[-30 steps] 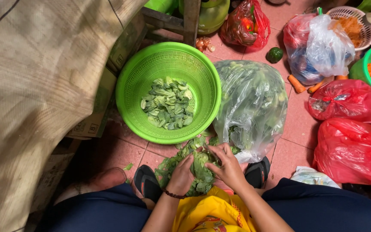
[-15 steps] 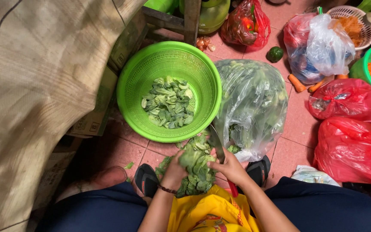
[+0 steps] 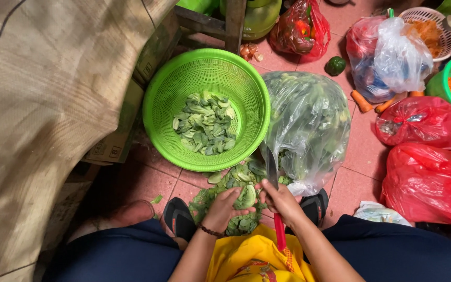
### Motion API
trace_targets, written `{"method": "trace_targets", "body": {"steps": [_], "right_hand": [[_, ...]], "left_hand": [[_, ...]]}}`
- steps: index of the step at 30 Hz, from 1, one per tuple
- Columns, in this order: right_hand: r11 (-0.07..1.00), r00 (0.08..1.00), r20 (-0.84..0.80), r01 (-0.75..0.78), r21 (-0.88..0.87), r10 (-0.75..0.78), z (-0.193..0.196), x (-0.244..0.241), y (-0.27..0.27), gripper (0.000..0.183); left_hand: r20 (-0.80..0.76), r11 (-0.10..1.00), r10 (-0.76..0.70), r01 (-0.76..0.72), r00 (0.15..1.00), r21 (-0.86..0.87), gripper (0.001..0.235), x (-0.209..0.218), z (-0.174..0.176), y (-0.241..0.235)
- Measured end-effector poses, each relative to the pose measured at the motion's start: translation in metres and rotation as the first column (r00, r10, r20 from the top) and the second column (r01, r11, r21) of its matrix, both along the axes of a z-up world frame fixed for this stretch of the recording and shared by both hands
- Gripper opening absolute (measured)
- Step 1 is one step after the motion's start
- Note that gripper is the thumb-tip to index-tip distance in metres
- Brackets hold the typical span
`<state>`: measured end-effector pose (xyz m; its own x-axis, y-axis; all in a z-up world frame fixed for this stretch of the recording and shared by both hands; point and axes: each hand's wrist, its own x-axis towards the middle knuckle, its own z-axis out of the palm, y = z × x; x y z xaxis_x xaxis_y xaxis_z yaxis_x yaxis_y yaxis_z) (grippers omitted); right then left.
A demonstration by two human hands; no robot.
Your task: The person is chopping green leafy vegetables into a green plastic bowl using a knife.
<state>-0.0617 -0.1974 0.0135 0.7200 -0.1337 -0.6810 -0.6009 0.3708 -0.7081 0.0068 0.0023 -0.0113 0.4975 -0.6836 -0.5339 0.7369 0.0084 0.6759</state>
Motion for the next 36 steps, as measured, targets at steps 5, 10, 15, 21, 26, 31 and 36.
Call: {"method": "trace_targets", "body": {"steps": [5,10,15,21,26,31,36], "right_hand": [[0.97,0.918,0.357,-0.096,-0.222,0.172,-0.039,-0.009,-0.003,0.027],[0.986,0.996,0.081,-0.03,-0.163,0.044,-0.012,-0.002,-0.001,0.025],[0.989,0.981,0.173,-0.066,-0.133,0.088,-0.023,-0.005,0.0,0.026],[0.999,0.999,0.028,-0.024,0.044,0.023,-0.018,-0.002,-0.002,0.048],[0.992,0.988,0.139,-0.078,0.1,0.063,-0.009,-0.002,-0.004,0.047],[0.996,0.992,0.122,0.008,0.086,-0.018,-0.027,-0.004,-0.009,0.035],[0.99,0.991,0.123,0.037,0.132,-0.054,-0.023,-0.004,-0.011,0.03]], "left_hand": [[-0.175,0.998,0.06,-0.064,0.983,-0.013,0.042,0.004,0.013,-0.001],[-0.116,0.989,0.051,-0.067,0.992,-0.136,0.039,0.008,0.015,0.002],[-0.011,0.998,0.057,-0.057,0.998,-0.005,0.033,0.0,-0.002,-0.001],[0.134,0.991,0.105,-0.114,0.985,0.067,0.033,0.001,-0.005,-0.007],[0.183,0.986,0.103,-0.125,0.978,0.111,0.027,0.005,-0.006,-0.003],[0.159,0.973,0.151,-0.176,0.976,0.153,0.039,0.012,-0.007,0.0],[0.214,0.98,0.118,-0.148,0.97,0.13,0.039,0.012,-0.006,0.001]]}}
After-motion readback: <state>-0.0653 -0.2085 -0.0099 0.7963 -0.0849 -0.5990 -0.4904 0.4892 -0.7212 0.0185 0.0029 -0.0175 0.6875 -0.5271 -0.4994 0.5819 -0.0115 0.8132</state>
